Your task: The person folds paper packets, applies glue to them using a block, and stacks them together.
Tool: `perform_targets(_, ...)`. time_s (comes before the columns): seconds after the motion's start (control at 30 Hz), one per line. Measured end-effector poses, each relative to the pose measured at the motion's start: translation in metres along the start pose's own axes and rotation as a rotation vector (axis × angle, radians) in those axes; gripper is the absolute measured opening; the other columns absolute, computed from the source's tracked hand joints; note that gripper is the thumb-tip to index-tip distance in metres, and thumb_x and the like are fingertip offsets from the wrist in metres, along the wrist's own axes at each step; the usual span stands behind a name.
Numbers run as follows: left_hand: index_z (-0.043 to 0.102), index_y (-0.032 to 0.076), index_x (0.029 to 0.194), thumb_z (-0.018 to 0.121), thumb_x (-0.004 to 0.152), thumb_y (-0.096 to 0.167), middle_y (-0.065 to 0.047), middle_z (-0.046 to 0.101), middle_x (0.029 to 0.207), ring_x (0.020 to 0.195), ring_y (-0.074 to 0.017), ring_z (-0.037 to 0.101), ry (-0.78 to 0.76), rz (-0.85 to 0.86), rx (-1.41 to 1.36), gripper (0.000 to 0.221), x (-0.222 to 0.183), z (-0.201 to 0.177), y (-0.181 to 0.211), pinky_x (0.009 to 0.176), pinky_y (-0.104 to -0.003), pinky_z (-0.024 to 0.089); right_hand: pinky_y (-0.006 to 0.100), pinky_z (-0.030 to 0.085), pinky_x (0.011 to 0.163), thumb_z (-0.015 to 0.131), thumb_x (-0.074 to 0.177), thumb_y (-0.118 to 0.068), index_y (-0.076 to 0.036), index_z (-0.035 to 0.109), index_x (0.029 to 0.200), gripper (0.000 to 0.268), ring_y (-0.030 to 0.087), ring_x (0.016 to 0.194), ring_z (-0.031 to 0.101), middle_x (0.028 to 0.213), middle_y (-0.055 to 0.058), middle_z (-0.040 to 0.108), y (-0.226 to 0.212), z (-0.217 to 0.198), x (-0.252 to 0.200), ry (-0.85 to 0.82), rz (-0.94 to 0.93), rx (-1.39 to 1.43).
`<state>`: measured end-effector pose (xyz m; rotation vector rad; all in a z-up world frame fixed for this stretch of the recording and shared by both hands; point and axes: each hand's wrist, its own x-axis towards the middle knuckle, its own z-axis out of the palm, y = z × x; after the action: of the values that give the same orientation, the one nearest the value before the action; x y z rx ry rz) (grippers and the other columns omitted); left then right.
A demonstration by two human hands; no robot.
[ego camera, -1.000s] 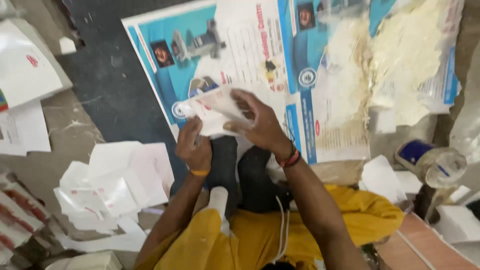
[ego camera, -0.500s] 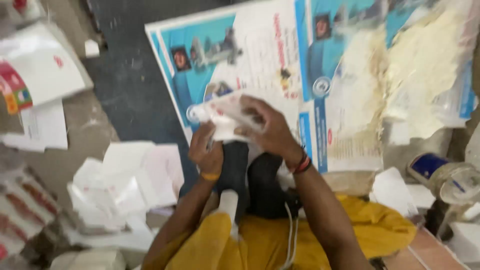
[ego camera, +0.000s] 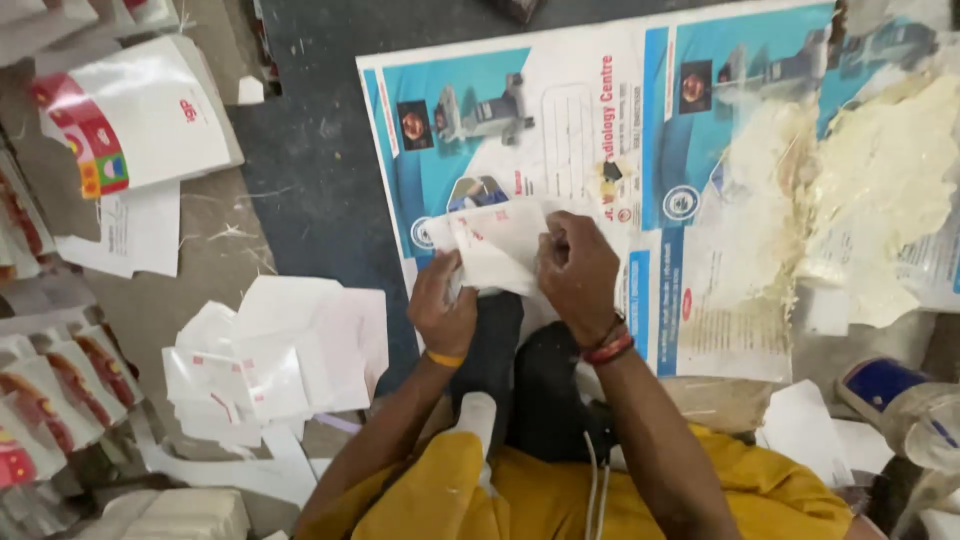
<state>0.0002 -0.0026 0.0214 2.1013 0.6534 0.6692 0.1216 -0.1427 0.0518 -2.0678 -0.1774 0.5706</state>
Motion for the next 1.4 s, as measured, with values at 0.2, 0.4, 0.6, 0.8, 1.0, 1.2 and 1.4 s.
perform_targets(0.2,0.07,-0.002,0.117,0.08,0.081,-0.003,-0.018,0.073,0.11,0.104,-0.0345,0.073,-0.037,-0.062,-0.032,0.038,-0.002,-0.008,0.002,0.098,-0.041,0.057,0.037,0.053,0.08,0.081,0.087,-0.014,0.005,0.053,0.131,0.056,0.024,0.102,0.064,0.113,0.016,0.066,-0.037,-0.016,0.006,-0.249,-0.423,0.236)
perform_targets(0.4,0.071,-0.002,0.117,0.08,0.081,0.001,-0.019,0.073,0.112,0.106,-0.0354,0.072,-0.016,-0.04,0.019,0.038,0.001,0.005,-0.013,0.097,-0.042,0.058,0.035,0.06,0.071,0.092,0.08,-0.026,-0.01,0.07,0.123,0.051,0.022,0.078,0.072,0.097,0.011,0.076,-0.021,-0.007,0.004,-0.211,0.017,-0.216)
perform_targets(0.6,0.065,-0.002,0.128,0.078,0.081,0.003,-0.022,0.071,0.118,0.109,-0.0383,0.069,-0.031,0.085,0.046,0.049,0.009,0.005,-0.007,0.097,-0.044,0.055,0.032,0.059,0.093,0.083,0.086,-0.014,-0.004,0.053,0.141,0.063,0.02,0.115,0.069,0.134,0.016,0.066,-0.008,-0.005,0.011,-0.328,-0.029,0.281)
perform_targets(0.8,0.049,-0.002,0.148,0.07,0.082,0.002,-0.02,0.065,0.118,0.116,-0.0394,0.059,-0.223,0.048,0.092,0.07,0.013,0.0,-0.002,0.108,-0.049,0.046,0.032,0.059,0.09,0.089,0.082,-0.017,-0.006,0.066,0.125,0.05,0.018,0.115,0.069,0.134,0.014,0.069,-0.019,-0.011,0.0,-0.393,-0.206,0.033)
perform_targets(1.0,0.045,-0.007,0.148,0.068,0.081,0.003,-0.028,0.055,0.128,0.127,-0.0504,0.049,-0.306,0.184,0.278,0.071,0.006,0.006,-0.01,0.116,-0.056,0.037,0.035,0.051,0.109,0.081,0.091,-0.017,-0.004,0.059,0.137,0.053,0.019,0.125,0.063,0.133,0.014,0.066,-0.009,-0.01,0.008,-0.382,-0.05,0.408)
perform_targets(1.2,0.05,-0.012,0.143,0.064,0.081,0.002,-0.028,0.055,0.127,0.128,-0.0494,0.049,-0.285,0.181,0.266,0.065,0.002,0.004,-0.012,0.119,-0.056,0.038,0.034,0.059,0.096,0.084,0.084,-0.02,-0.005,0.06,0.132,0.056,0.021,0.111,0.071,0.119,0.013,0.072,-0.016,0.001,0.015,-0.261,0.024,0.194)
perform_targets(1.4,0.067,0.002,0.131,0.067,0.076,0.002,-0.021,0.061,0.124,0.124,-0.0415,0.055,-0.255,0.193,0.179,0.055,0.012,-0.01,-0.008,0.113,-0.051,0.042,0.035,0.057,0.084,0.089,0.078,-0.015,0.003,0.056,0.135,0.068,0.028,0.097,0.071,0.113,0.02,0.071,-0.039,-0.005,0.012,-0.156,-0.295,-0.042)
